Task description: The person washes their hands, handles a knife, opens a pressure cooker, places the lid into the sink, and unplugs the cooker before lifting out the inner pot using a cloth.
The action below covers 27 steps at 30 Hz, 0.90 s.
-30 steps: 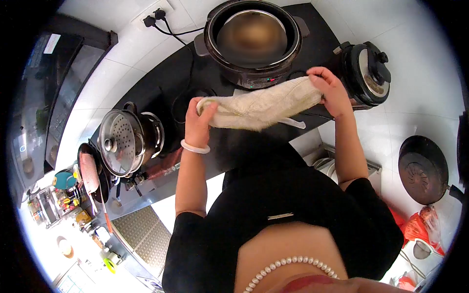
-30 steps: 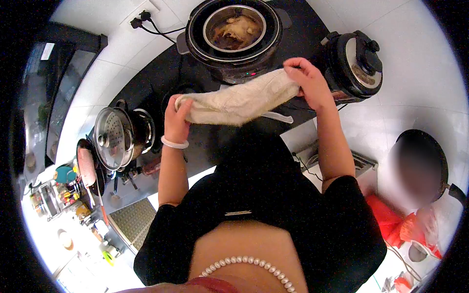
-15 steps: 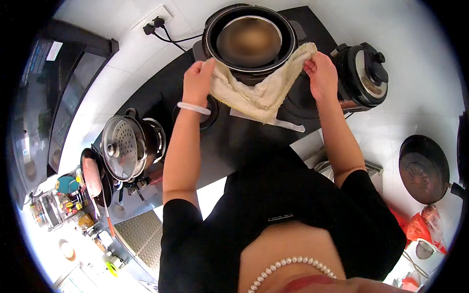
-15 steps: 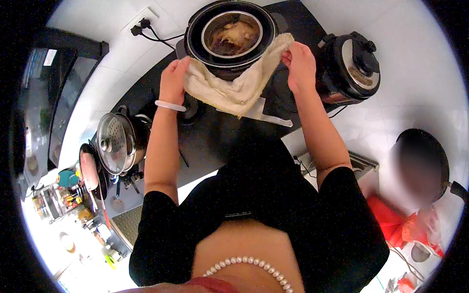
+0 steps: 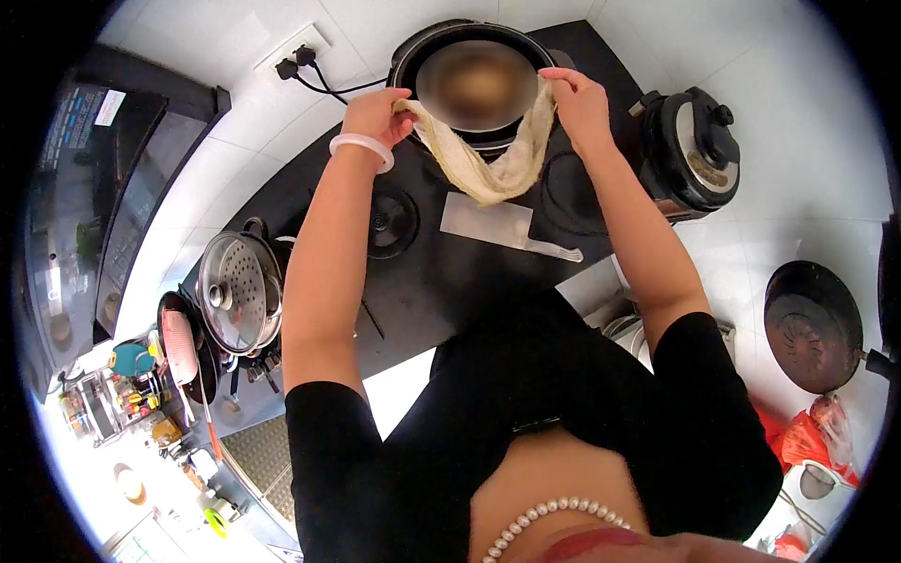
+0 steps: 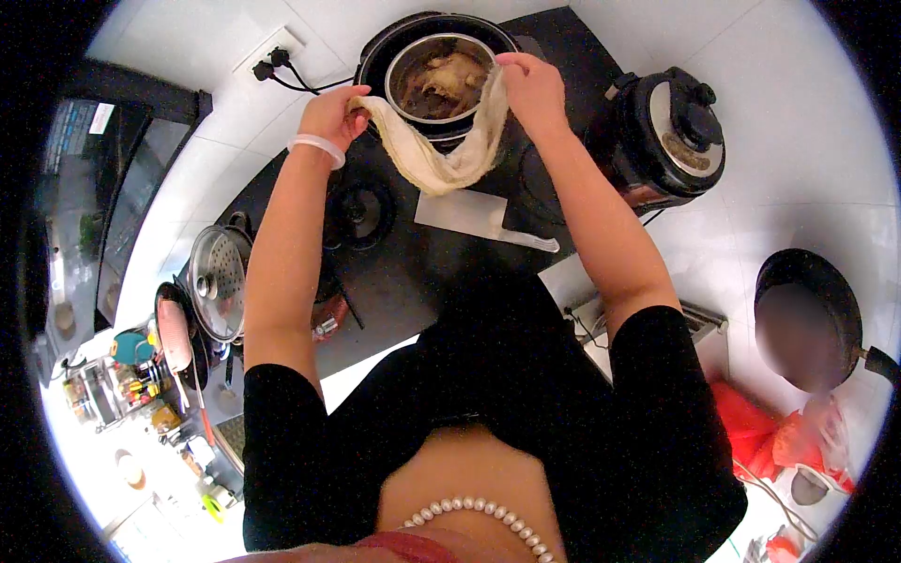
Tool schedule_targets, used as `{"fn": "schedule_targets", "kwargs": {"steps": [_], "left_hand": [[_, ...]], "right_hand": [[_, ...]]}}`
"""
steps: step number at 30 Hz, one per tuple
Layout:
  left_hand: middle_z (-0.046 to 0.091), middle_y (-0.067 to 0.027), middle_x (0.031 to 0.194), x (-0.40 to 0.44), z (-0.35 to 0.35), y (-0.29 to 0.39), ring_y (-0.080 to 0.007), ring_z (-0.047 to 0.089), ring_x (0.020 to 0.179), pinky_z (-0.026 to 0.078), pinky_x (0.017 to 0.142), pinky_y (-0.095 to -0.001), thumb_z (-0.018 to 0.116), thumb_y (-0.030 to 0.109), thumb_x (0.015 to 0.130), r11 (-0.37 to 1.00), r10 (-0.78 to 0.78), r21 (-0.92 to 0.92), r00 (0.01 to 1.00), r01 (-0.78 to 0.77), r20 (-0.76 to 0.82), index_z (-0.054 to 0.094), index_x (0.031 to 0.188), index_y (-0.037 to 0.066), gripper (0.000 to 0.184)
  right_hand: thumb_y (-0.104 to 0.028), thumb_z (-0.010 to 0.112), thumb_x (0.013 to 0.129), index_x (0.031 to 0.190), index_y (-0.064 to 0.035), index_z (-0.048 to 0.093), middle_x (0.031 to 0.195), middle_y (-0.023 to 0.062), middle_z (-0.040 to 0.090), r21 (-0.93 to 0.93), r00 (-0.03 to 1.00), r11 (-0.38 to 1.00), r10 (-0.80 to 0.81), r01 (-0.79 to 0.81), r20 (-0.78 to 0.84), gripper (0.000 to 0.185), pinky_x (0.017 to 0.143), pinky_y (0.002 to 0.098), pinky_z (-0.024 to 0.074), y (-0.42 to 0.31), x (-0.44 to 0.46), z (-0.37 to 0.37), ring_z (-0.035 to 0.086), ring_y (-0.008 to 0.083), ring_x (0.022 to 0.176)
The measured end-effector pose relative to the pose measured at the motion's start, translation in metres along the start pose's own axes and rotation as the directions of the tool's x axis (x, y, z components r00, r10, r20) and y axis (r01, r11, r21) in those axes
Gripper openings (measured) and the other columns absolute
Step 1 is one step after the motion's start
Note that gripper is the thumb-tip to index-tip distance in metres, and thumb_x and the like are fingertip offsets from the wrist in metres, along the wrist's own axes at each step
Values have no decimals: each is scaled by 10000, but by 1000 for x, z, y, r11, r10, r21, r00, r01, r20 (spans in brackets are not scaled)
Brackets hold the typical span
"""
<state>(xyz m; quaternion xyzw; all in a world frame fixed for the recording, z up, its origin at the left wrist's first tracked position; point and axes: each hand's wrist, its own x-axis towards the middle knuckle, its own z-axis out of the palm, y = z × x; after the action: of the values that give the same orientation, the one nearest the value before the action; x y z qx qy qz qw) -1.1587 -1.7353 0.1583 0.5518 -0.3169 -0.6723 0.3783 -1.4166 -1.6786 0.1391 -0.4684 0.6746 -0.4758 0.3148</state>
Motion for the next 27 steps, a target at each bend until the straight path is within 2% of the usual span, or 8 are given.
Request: {"fn": "schedule_targets", "kwargs": {"steps": [4,5,8,9,12,13,19,27], "left_hand": [[557,-74,683,3,13,8,-131,512,529,427,425,-221,609,168,765,941,32,338,999,-28,-6,569,838,3,185],[586,-104,755,22,6,-7,-183,565,611,475,518,-276,660,181,701,925,99,368,995,-96,12,572,867,9,255],[605,-136,866,46,4,-26,-246,597,760,488,679,-314,680,166,644,652,320,735,946,-186,-45,570,904,11,321],[597,-163,977,44,7,-23,-298,583,904,456,800,-332,664,158,625,650,294,745,954,-150,-64,563,937,11,359],[598,-192,974,37,17,-11,-326,582,911,464,793,-360,636,168,644,398,464,906,884,-146,-61,573,927,-9,340],[595,-231,981,35,22,-6,-352,575,933,464,803,-373,610,177,664,468,390,876,917,-116,-87,598,920,-33,332],[598,-258,933,15,50,9,-368,586,905,473,779,-382,569,158,709,194,319,979,948,-60,-5,620,868,-60,275],[575,-227,1054,11,66,8,-330,563,1000,460,852,-364,528,135,781,147,248,989,968,-17,-21,600,1014,-31,295]], "right_hand": [[-161,566,757,1000,-44,585,888,160,609,-177,997,984,-43,31,-61,270,725,351,465,2,3,17,591,266,802],[-156,569,753,982,-41,585,894,165,601,-280,988,956,-122,92,-91,257,736,365,464,3,1,21,583,283,826],[-132,580,736,930,-27,589,897,177,585,-505,941,837,-315,213,-125,221,770,397,455,8,-4,26,564,325,877],[-117,583,726,914,-20,593,887,180,585,-528,929,816,-347,234,-126,211,782,400,449,9,-4,27,560,333,881],[-83,577,705,904,-13,600,876,191,583,-647,928,721,-368,250,-52,212,779,400,456,10,3,32,564,339,874],[-74,573,700,908,-13,602,876,195,582,-689,933,680,-360,251,-15,219,772,399,462,10,5,33,568,338,869],[-118,576,710,808,10,640,822,209,626,-822,941,460,-139,337,309,173,703,400,503,-19,6,30,618,334,785],[-126,551,730,815,-37,662,864,166,642,-835,950,464,-55,296,306,166,718,387,503,-27,6,36,616,325,833]]}}
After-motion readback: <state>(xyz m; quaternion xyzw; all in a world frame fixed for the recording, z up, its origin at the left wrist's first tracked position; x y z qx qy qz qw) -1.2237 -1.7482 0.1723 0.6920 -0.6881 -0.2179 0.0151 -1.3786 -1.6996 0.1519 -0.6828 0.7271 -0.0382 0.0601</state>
